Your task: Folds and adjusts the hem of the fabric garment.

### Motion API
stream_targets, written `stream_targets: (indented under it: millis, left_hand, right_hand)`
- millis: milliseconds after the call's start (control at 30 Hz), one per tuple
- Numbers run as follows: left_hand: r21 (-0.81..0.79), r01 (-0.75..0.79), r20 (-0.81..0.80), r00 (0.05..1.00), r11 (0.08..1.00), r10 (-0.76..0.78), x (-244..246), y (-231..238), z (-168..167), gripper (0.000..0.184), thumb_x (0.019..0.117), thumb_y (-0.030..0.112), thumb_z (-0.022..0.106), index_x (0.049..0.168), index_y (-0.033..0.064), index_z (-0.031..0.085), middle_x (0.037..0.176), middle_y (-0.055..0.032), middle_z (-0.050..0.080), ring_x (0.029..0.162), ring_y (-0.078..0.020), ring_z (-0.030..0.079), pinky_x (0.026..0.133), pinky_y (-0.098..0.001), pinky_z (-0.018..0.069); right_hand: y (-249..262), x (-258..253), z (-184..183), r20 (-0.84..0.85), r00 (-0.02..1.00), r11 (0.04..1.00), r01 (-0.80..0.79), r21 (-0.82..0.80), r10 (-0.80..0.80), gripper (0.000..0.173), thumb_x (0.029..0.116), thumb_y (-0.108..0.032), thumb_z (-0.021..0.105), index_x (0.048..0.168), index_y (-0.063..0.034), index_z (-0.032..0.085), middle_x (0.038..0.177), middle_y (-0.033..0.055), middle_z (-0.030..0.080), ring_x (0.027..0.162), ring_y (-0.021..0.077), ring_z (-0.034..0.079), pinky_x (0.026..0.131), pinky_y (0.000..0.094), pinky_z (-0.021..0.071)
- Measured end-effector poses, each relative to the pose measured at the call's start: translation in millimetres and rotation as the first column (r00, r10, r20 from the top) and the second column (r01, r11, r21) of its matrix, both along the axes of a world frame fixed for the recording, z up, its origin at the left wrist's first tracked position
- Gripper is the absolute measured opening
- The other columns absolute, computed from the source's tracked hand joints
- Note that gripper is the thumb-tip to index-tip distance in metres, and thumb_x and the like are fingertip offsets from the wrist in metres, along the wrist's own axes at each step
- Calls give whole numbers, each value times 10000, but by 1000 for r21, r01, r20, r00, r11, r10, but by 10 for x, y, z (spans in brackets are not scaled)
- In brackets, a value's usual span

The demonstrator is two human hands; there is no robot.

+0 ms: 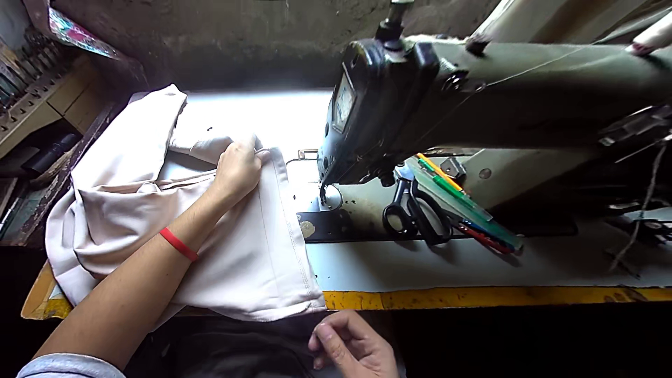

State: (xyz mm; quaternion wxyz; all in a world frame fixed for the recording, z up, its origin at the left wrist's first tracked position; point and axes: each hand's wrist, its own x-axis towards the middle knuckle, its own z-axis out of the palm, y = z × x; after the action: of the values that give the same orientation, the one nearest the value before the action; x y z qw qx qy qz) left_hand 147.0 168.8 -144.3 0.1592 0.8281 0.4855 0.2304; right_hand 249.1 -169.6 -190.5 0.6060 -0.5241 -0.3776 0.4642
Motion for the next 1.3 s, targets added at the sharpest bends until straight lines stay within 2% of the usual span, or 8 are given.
stream_targets:
  millis: [133, 267, 400, 500, 700, 900, 1033, 1300]
  left_hand:
    - [97, -94, -41, 994, 991, 98, 154, -8, 108, 241, 1058, 227, 525, 1185, 31, 582, 947, -203, 692, 923, -413, 701, 799, -610, 534]
    - [198, 87, -152, 987, 976, -58, 300, -58, -12, 185, 992, 142, 567, 1109, 13, 630, 903, -205, 692, 889, -419, 697, 781, -610, 521]
    - [147, 117, -74, 991, 982, -107, 326, -239, -85, 245, 1052, 261, 534, 1104, 43, 634, 845, -154, 675, 811, -366, 692, 716, -583, 531]
    - [245, 14, -108, 994, 969, 13, 62, -297, -179, 333, 1061, 325, 508, 1098, 15, 625, 780, -171, 680, 739, -396, 705, 661, -589, 543]
    - [416, -102, -229, 950, 904, 212, -589, -127, -103, 375, 1078, 338, 495, 1112, -25, 583, 768, -217, 668, 684, -445, 695, 599, -594, 524]
    - [370, -46, -227, 964, 928, 138, -81, -74, 396, 235, 1038, 184, 530, 1190, 14, 586, 842, -212, 698, 793, -452, 709, 682, -612, 524]
    - [388, 42, -190, 981, 921, 36, 304, 62, 63, 271, 1012, 136, 544, 1260, 50, 613, 908, -192, 713, 800, -427, 714, 650, -593, 539]
    - [166, 14, -150, 989, 986, 11, 179, 274, -176, 342, 1086, 302, 464, 1164, 52, 684, 974, -202, 717, 980, -407, 701, 840, -624, 511]
  right_hand:
    - [92, 141, 71, 287, 952, 993, 100, 54, -112, 64, 995, -17, 584, 992, 4, 644, 844, 52, 711, 669, 94, 676, 597, 239, 592]
    - [95, 206, -15, 732, 620, 958, 138, 253, -282, 166, 968, -176, 666, 1006, -35, 744, 936, 50, 721, 851, 82, 677, 758, 220, 584]
    - [85, 179, -111, 906, 359, 960, -82, 268, -222, 398, 1002, -454, 608, 1267, -184, 733, 1320, 67, 688, 1288, 266, 583, 1125, 484, 415]
    - [142, 155, -219, 965, 236, 964, -211, 162, -111, 511, 1031, -561, 493, 1365, -224, 681, 1467, 34, 609, 1419, 292, 502, 1191, 658, 273]
    - [270, 98, -274, 982, 170, 956, -264, 132, -88, 588, 1039, -596, 423, 1445, -217, 614, 1537, 9, 543, 1452, 302, 463, 1181, 672, 275]
    - [280, 129, -264, 984, 125, 966, -207, 154, -130, 613, 1036, -611, 407, 1439, -203, 623, 1521, 67, 556, 1426, 331, 491, 1170, 672, 297]
    - [230, 235, -249, 984, 99, 979, -128, 160, -147, 586, 1040, -607, 398, 1428, -236, 635, 1465, 191, 578, 1376, 402, 526, 1150, 682, 322]
    - [188, 327, -324, 976, 158, 980, -110, 166, -148, 532, 1041, -585, 430, 1443, -288, 614, 1462, 201, 573, 1382, 406, 514, 1158, 664, 316]
